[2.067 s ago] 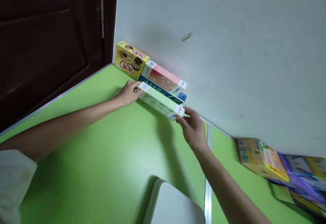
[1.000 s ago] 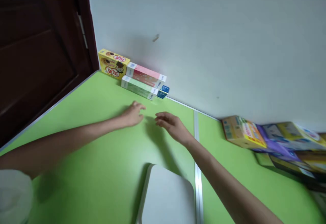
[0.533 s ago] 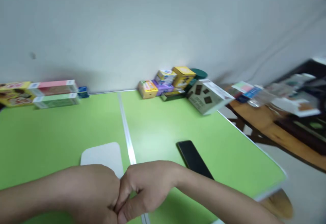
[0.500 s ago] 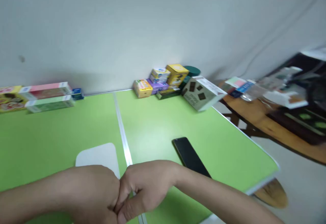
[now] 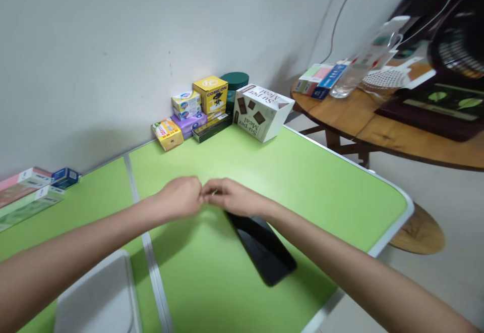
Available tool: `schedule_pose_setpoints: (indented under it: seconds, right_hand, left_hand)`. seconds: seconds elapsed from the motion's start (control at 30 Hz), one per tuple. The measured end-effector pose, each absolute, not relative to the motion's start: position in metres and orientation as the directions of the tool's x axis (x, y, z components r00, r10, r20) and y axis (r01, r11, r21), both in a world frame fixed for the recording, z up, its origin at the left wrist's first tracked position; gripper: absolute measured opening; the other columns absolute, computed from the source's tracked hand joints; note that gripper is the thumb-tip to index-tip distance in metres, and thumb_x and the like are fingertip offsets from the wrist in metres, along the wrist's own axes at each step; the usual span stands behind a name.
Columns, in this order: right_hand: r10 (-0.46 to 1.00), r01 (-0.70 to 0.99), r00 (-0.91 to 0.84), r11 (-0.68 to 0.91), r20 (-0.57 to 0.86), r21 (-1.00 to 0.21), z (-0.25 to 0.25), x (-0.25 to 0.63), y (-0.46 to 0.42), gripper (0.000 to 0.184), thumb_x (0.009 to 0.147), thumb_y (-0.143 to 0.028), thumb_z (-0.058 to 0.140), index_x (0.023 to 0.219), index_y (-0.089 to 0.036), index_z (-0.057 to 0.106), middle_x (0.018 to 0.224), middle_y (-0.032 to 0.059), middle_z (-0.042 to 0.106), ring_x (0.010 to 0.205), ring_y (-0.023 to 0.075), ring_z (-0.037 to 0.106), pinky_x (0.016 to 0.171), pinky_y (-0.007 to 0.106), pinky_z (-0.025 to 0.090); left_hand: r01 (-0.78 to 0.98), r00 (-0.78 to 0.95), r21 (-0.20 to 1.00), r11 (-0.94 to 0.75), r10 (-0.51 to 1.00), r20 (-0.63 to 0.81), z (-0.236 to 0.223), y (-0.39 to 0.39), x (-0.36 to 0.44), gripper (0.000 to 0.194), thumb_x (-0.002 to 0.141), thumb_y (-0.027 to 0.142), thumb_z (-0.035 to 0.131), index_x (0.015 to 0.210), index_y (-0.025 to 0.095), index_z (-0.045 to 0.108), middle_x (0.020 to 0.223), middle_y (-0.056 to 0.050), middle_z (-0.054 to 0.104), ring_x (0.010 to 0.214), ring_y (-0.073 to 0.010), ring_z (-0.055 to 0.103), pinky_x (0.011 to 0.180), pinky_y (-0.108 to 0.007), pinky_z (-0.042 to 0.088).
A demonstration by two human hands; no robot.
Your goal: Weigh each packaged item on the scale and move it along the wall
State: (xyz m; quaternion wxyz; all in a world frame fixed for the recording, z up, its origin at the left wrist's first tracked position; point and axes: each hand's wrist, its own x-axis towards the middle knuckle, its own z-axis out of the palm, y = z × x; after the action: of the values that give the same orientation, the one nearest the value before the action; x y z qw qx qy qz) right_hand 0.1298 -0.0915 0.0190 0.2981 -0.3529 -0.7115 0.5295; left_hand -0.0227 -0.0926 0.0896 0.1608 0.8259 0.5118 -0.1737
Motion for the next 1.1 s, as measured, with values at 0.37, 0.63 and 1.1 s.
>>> schedule_pose_setpoints:
  seconds: [0.37, 0.63, 1.1]
  right_hand:
    - [0.937, 0.754, -0.177, 0.325, 0.301, -0.571, -0.053, 0.139, 0.059, 0.069, 0.07, -0.003, 0.043, 0.138, -0.009, 0.037, 0.146, 0.0182, 0.033, 0.137, 0.0317, 0.028, 0.11, 0.054, 0.028]
    - [0.934, 0.852, -0.201, 0.316, 0.296, -0.417, -0.064, 0.145, 0.083, 0.071, 0.07, -0.001, 0.043, 0.14, -0.008, 0.037, 0.151, 0.0141, 0.029, 0.141, 0.0327, 0.017, 0.113, 0.053, 0.023]
    - [0.849, 0.728, -0.527, 0.419, -0.051, -0.542, -0.006, 0.16, 0.003, 0.066, 0.067, -0.023, 0.065, 0.13, -0.011, 0.049, 0.131, 0.0175, 0.055, 0.121, 0.0341, 0.049, 0.103, 0.049, 0.039]
  left_hand:
    - [0.959, 0.243, 0.142, -0.244, 0.97, 0.024, -0.009, 0.054, 0.003, 0.06, 0.083, 0.015, 0.053, 0.137, 0.002, 0.031, 0.144, -0.023, 0.033, 0.134, -0.0334, 0.032, 0.109, -0.043, 0.032]
    - [0.923, 0.254, 0.257, -0.287, 0.955, 0.154, -0.025, 0.063, 0.005, 0.034, 0.08, 0.011, 0.059, 0.111, 0.011, 0.046, 0.129, -0.018, 0.047, 0.124, -0.029, 0.043, 0.102, -0.041, 0.038]
    - [0.76, 0.205, 0.633, -0.149, 0.979, -0.016, 0.014, -0.058, -0.078, 0.034, 0.076, 0.021, 0.062, 0.108, 0.019, 0.05, 0.113, -0.007, 0.058, 0.098, -0.0232, 0.058, 0.087, -0.039, 0.048]
